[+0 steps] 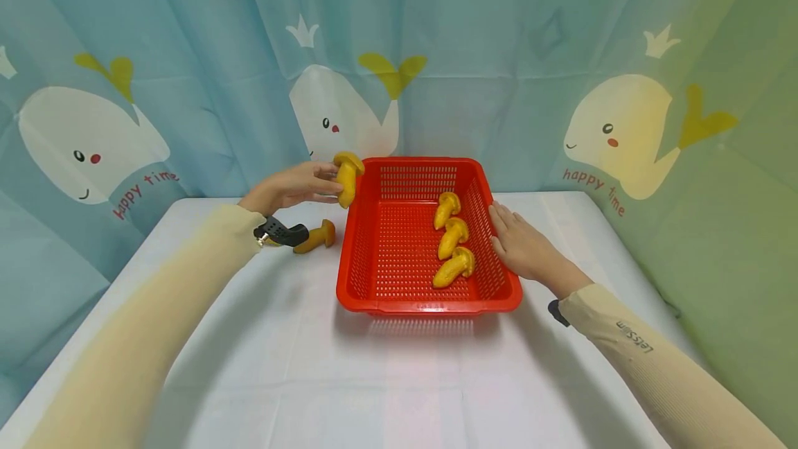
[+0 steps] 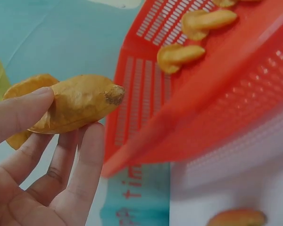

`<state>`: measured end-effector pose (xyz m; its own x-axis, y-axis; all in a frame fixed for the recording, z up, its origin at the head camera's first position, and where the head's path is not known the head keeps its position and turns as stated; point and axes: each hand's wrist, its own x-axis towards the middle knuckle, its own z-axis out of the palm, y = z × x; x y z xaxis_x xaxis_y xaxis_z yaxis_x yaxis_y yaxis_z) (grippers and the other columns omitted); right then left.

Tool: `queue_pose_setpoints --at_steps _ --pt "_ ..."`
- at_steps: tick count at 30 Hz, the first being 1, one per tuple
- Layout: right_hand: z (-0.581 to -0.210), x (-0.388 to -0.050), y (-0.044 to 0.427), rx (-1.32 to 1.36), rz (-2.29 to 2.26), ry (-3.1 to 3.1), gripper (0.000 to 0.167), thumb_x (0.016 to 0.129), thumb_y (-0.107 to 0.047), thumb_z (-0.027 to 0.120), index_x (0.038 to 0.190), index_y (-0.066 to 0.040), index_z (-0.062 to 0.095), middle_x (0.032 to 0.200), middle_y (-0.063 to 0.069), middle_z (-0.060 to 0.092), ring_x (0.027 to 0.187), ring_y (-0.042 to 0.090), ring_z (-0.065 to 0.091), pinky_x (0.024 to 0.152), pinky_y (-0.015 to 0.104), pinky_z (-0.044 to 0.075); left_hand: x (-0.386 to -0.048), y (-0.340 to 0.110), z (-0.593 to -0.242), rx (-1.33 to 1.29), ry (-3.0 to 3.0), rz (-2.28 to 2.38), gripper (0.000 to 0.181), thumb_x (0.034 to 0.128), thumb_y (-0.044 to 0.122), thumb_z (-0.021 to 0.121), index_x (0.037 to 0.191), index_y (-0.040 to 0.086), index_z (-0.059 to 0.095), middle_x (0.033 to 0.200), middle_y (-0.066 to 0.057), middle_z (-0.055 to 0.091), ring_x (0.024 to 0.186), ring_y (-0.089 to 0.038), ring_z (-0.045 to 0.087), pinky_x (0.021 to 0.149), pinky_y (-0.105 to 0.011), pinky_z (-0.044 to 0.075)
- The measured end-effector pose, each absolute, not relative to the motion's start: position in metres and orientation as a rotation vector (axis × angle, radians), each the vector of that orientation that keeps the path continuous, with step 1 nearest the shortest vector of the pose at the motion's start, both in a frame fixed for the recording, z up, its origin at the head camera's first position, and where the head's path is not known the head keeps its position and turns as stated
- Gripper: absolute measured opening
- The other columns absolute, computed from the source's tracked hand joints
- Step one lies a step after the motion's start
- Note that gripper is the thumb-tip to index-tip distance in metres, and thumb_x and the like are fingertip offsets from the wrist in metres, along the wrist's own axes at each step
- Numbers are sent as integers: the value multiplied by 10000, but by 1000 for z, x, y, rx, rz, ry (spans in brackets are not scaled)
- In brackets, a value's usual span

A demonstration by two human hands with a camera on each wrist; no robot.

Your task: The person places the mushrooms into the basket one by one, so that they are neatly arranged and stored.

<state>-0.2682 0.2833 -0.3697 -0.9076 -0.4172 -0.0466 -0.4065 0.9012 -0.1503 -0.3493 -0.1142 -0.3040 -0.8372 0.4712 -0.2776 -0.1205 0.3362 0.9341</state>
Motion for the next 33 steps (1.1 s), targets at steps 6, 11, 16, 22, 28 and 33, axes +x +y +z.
queue_pose_setpoints --at_steps 6,11,16,22,28,33 --pt "-368 -268 284 -642 -221 2987 640 992 -250 362 1481 54 82 1549 255 110 1427 417 123 1146 589 138 -356 -90 -303 278 2081 1527 573 929 59 554 1438 -6 299 1394 -209 404 1259 -355 464 1086 -434 381" --pt "-369 -267 284 -653 -236 2991 633 993 -243 364 1478 61 92 1545 261 117 1423 422 133 1142 594 142 -363 -70 -307 239 2049 1537 597 918 35 559 1443 -5 278 1373 -202 424 1262 -336 457 1096 -409 374" --pt "-369 -267 283 -665 -234 2996 626 993 -231 363 1474 69 99 1543 267 121 1421 424 139 1142 593 143 -369 -51 -312 227 2054 1512 594 915 41 562 1439 -9 285 1340 -185 439 1238 -330 464 1093 -401 380" --pt "-371 -267 284 -650 -227 2999 631 989 -231 371 1476 64 98 1547 256 121 1424 416 139 1148 585 142 -379 -30 -322 218 2053 1476 539 910 17 559 1412 -3 364 1279 -169 498 1162 -296 520 1055 -388 422" --pt "-371 -266 284 -641 -226 2999 640 987 -238 376 1477 62 94 1550 252 114 1425 414 133 1148 585 140 -388 -11 -330 195 2066 1428 501 915 54 571 1385 -1 405 1295 -162 506 1152 -284 541 1027 -372 447" --pt "-373 -267 283 -653 -203 3019 619 992 -220 361 1475 66 101 1549 250 124 1427 407 146 1154 567 153 -394 2 -338 148 2077 1387 545 903 60 593 1405 4 388 1384 -147 458 1179 -274 531 1018 -362 455"
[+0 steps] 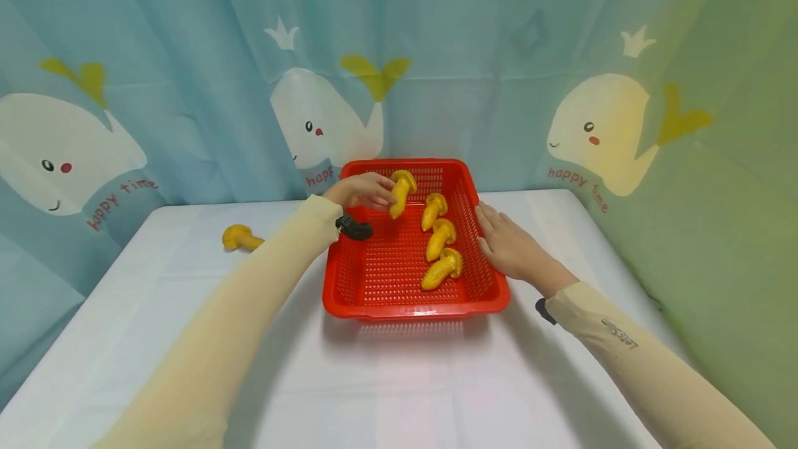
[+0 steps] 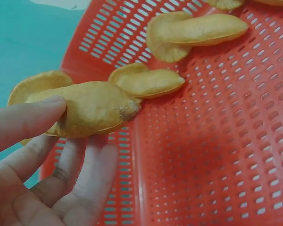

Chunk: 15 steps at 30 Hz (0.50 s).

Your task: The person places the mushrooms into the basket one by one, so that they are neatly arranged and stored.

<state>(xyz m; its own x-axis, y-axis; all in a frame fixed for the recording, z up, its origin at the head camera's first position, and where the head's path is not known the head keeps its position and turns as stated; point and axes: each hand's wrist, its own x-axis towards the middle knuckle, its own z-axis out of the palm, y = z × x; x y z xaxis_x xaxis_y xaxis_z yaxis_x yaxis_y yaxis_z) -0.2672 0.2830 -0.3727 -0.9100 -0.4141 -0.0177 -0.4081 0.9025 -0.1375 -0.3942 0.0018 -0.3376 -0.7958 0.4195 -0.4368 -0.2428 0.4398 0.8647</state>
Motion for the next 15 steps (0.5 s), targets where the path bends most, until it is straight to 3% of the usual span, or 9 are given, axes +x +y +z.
queue_pose_setpoints --at_steps 6,12,15 --pt "-373 -268 282 -624 -204 3021 633 989 -232 373 1483 47 91 1557 230 121 1434 389 145 1158 557 157 -401 11 -349 141 2098 1280 569 889 81 618 1408 19 394 1392 -115 443 1093 -223 581 973 -329 492" --pt "-373 -268 282 -618 -217 3026 624 989 -225 364 1481 52 99 1557 230 123 1435 389 146 1161 555 153 -398 13 -345 120 2078 1231 561 898 62 599 1411 12 378 1436 -132 386 1203 -266 522 1018 -356 458" --pt "-373 -268 281 -612 -234 3022 627 988 -227 371 1483 45 100 1559 225 124 1436 386 146 1161 555 150 -411 13 -357 119 2110 1170 538 884 82 626 1379 26 422 1392 -114 429 1148 -244 557 985 -343 486"
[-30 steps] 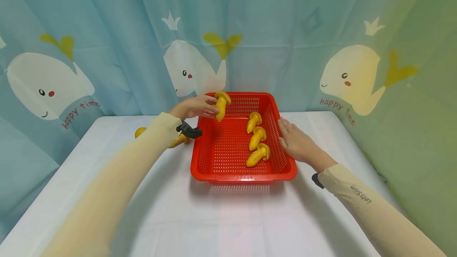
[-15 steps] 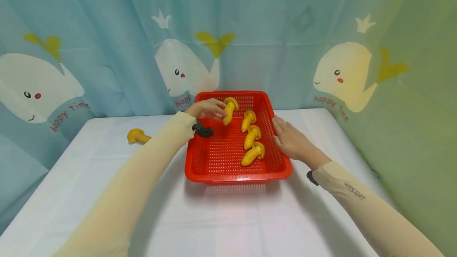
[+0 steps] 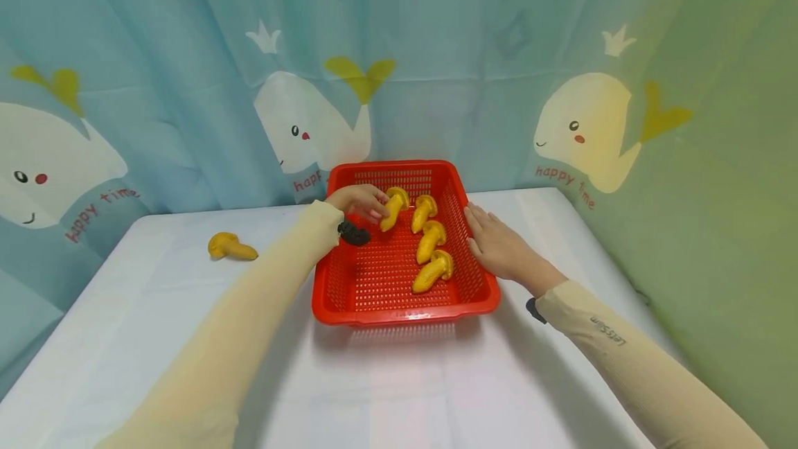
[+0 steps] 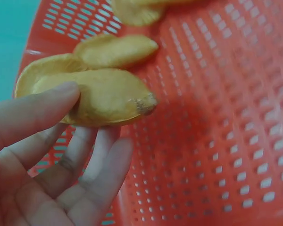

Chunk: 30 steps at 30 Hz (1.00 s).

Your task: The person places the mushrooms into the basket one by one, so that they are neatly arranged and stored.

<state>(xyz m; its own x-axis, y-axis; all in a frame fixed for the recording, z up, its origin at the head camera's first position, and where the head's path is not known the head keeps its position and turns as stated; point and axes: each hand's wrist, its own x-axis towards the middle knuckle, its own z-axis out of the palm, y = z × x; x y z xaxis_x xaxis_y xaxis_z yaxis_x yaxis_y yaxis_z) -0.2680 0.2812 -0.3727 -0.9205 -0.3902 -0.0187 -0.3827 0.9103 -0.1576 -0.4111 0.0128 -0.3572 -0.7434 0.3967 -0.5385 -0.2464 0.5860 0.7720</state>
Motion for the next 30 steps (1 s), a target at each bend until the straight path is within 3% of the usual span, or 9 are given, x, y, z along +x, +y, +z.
queue_pose_setpoints --at_steps 3,7,10,11,14,17,21,24,30 --pt "-372 -268 280 -602 -237 3021 635 986 -237 378 1487 34 96 1564 213 118 1440 377 142 1164 549 150 -457 14 -401 172 2116 1120 563 804 127 734 1302 36 488 1254 -95 506 1002 -241 618 848 -321 558" --pt "-373 -268 280 -591 -239 3026 640 985 -247 381 1489 29 97 1565 208 114 1441 377 141 1163 549 152 -527 26 -471 236 2164 1008 639 756 159 782 1313 58 486 1196 -80 528 939 -253 625 763 -330 580" --pt "-374 -267 281 -588 -242 3026 638 987 -250 377 1489 27 96 1566 206 113 1442 375 141 1163 547 153 -552 39 -494 239 2197 909 707 726 164 807 1349 104 478 1185 -55 560 924 -216 627 758 -331 580" --pt "-374 -267 281 -590 -241 3027 636 988 -249 374 1489 27 97 1567 203 114 1443 371 142 1165 543 154 -564 40 -503 247 2169 909 752 659 165 851 1325 116 506 1119 -38 582 852 -198 628 703 -321 582" --pt "-375 -267 282 -603 -234 3035 634 985 -244 377 1486 34 106 1564 208 123 1441 371 149 1163 543 162 -571 51 -510 250 2215 833 746 659 151 851 1327 147 520 1115 -22 602 825 -181 632 692 -311 580" --pt "-375 -267 281 -615 -230 3041 629 983 -235 378 1483 41 116 1561 213 131 1439 370 155 1162 544 168 -569 54 -508 222 2239 783 679 735 135 796 1347 211 511 1233 34 579 929 -165 623 802 -315 564" --pt "-375 -267 281 -614 -217 3041 623 986 -235 369 1486 34 112 1565 205 127 1444 355 153 1167 532 168 -558 48 -494 258 2229 759 677 738 154 793 1348 241 511 1200 66 587 851 -135 611 759 -280 556" --pt "-375 -267 281 -617 -216 3047 622 986 -230 374 1485 37 116 1563 209 132 1442 358 158 1165 533 171 -557 46 -494 307 2267 757 696 716 173 810 1346 177 513 1090 26 606 734 -143 607 639 -275 546" --pt "-374 -265 282 -631 -224 3050 615 983 -211 375 1480 50 122 1557 225 135 1437 373 160 1160 543 172 -583 54 -521 224 2320 744 636 746 159 784 1326 165 521 1182 11 576 846 -164 636 704 -319 556"
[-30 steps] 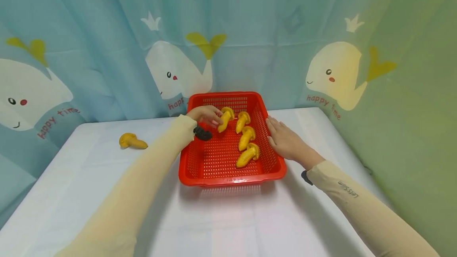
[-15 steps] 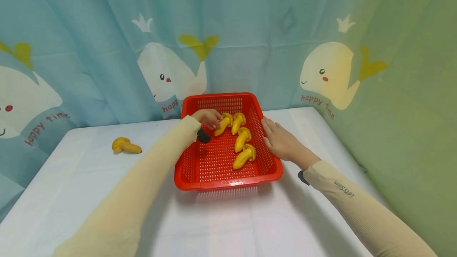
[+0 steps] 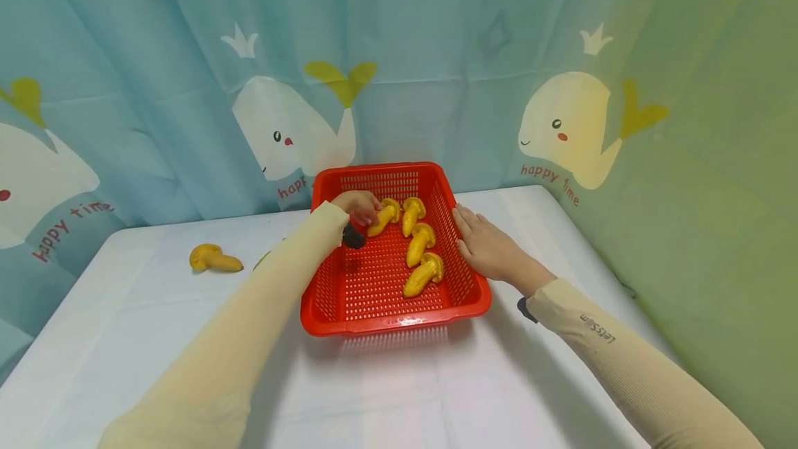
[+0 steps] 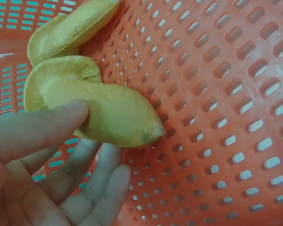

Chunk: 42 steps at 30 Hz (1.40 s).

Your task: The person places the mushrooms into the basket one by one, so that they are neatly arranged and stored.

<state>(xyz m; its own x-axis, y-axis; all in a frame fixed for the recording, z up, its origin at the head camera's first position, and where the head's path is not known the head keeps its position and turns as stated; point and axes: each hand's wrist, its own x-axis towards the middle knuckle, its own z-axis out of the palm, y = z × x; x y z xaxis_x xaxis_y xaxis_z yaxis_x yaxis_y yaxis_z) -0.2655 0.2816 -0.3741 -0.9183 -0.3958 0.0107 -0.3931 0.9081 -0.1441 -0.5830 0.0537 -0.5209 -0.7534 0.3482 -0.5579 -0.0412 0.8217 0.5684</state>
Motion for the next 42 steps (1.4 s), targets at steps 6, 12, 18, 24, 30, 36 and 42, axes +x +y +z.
queue_pose_setpoints --at_steps 6,12,18,24,30,36,42 --pt "-373 -265 281 -624 -219 3045 622 983 -224 377 1483 42 119 1561 213 133 1441 363 157 1163 539 169 -565 49 -502 225 2345 756 594 764 159 763 1313 129 537 1207 -18 578 835 -167 633 695 -310 556" --pt "-373 -265 280 -618 -222 3051 624 983 -229 383 1481 45 125 1557 221 140 1436 373 162 1159 547 170 -534 39 -466 171 2282 863 315 842 220 684 1110 70 609 1019 -74 616 874 -233 629 746 -335 553" --pt "-374 -266 280 -597 -214 3042 636 984 -247 387 1486 34 115 1562 209 135 1441 364 156 1161 541 172 -511 32 -440 82 2234 951 344 888 234 626 1181 69 553 1096 -114 617 953 -259 647 817 -362 560" --pt "-374 -266 280 -572 -220 3025 651 985 -262 388 1492 19 92 1568 195 119 1447 354 142 1165 535 164 -477 22 -401 82 2202 980 326 887 231 630 1167 71 587 1087 -116 628 907 -244 660 788 -353 572" --pt "-375 -267 281 -573 -215 3024 659 983 -271 392 1491 22 93 1567 197 123 1445 357 144 1162 542 162 -518 22 -429 101 2082 1005 454 850 296 677 1239 94 559 1163 -92 616 932 -269 634 814 -390 564" --pt "-374 -267 282 -585 -219 3022 645 987 -265 375 1489 29 96 1566 202 122 1444 361 147 1164 541 163 -500 20 -410 131 2069 1039 478 879 316 641 1298 126 510 1179 -93 618 958 -285 627 815 -411 558" --pt "-372 -266 282 -605 -230 3023 635 989 -255 371 1486 35 103 1564 209 122 1442 368 146 1164 541 162 -431 10 -351 199 2142 1025 438 985 250 462 1382 75 404 1338 -132 519 1100 -276 571 966 -385 489"
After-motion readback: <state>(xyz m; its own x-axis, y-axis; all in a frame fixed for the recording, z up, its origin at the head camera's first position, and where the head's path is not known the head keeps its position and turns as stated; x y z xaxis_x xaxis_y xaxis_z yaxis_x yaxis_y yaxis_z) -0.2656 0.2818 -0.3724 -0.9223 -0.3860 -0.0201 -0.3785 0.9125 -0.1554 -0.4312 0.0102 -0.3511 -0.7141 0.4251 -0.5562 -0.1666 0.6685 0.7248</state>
